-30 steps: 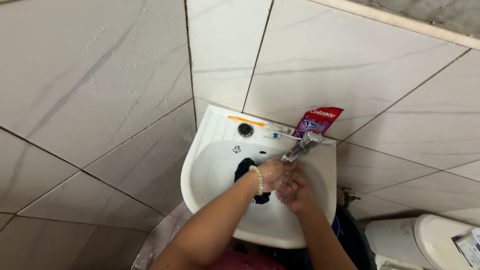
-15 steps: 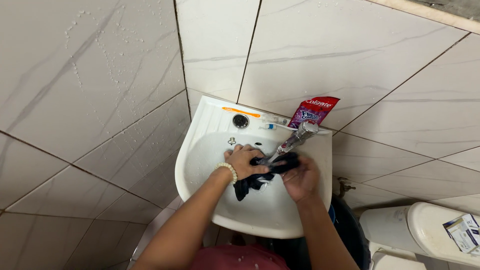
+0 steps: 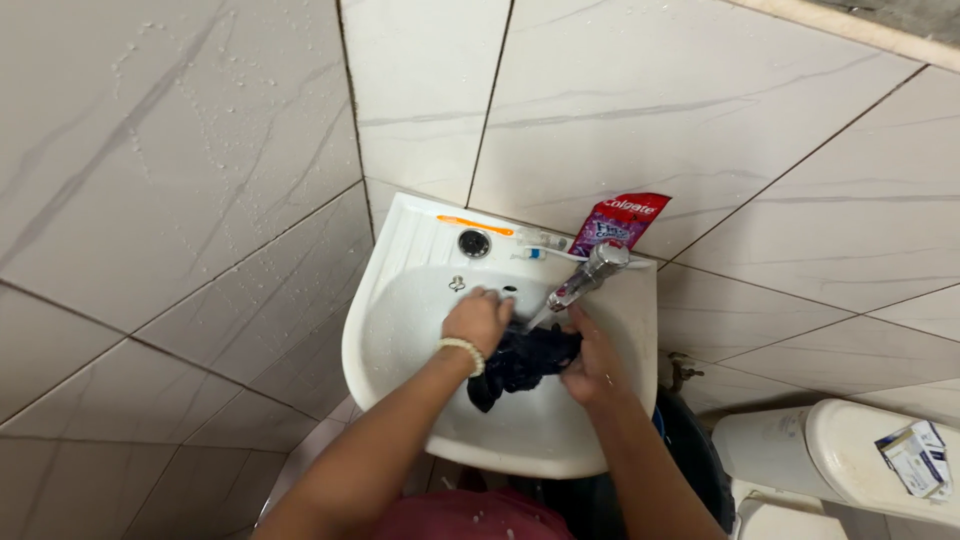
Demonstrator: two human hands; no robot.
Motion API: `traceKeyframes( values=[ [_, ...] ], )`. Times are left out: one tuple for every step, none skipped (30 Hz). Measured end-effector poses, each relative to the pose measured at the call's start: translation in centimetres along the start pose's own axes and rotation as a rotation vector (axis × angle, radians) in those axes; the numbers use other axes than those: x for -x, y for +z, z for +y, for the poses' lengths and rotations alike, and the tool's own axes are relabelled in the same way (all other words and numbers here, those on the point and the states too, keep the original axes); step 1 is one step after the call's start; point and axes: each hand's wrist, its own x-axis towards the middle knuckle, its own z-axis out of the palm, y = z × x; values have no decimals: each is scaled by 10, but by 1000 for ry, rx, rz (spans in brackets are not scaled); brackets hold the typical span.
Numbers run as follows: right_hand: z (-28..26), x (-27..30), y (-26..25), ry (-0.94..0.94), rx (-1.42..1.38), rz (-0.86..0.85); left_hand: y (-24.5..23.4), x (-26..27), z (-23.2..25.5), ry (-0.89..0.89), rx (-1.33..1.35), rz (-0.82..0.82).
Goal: The person washes a dark-colored piece of clothing by hand in a bathroom sink. They repeatedly rub the fabric to create suds, rinse it under running water from the tap, and wring it out to remove excess water. The process involves continuous manipulation of the cloth under the stream.
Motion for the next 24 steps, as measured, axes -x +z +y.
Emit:
traceKeyframes(
  values=[
    [-8,10,-1,-241,423,90,-4,-1,-4,-75,10,-53],
    [-13,28,-5,-474,846,174,-9,0,-6,-158,15,-105],
    [-15,40,-4,-707,1269,254,-12,3,-1,-148,106,-129],
    [-9,44,0,-668,1355,113,-14,9,8,-139,196,-151],
    [0,49,2,-626,1436,-29,-17,13,19,-129,286,-173],
    [8,51,3,-579,1513,-167,-18,21,34,-143,410,-314],
    [16,47,6,-378,1421,-186,-19,30,48,-156,535,-454],
    [25,43,10,-181,1319,-199,-22,36,55,-34,531,-453],
    [30,43,13,12,1210,-208,-24,42,59,88,526,-450],
    [23,42,16,-18,1215,-203,-26,40,60,215,516,-434],
    [10,44,18,-47,1220,-197,-30,30,56,246,497,-352],
    [2,52,19,-63,1226,-189,-32,24,46,267,482,-276],
    [-7,59,22,-49,1138,-220,-33,20,35,287,466,-201],
    [-21,66,24,-41,1051,-244,-31,17,26,184,530,-300],
    [-34,73,29,-34,964,-267,-31,14,17,80,592,-398],
    [-44,80,35,-78,844,-313,-28,12,10,-28,650,-496],
    [-57,89,40,-120,723,-356,-24,12,5,-31,667,-534],
    [-67,99,46,-157,600,-398,-20,14,1,-38,682,-574],
    [-76,107,51,-192,485,-487,-18,15,-2,-45,697,-614],
    [-85,113,55,-235,371,-572,-16,16,-5,-69,663,-657],
    [-90,117,58,-277,256,-656,-16,18,-8,-92,628,-701],
    [-94,119,58,-281,211,-669,-18,20,-10,-117,594,-744],
    [-97,121,56,-285,165,-681,-24,18,-10,-135,689,-776],
    [-96,121,54,-285,115,-696,-34,18,-13,-159,782,-804]
  ],
)
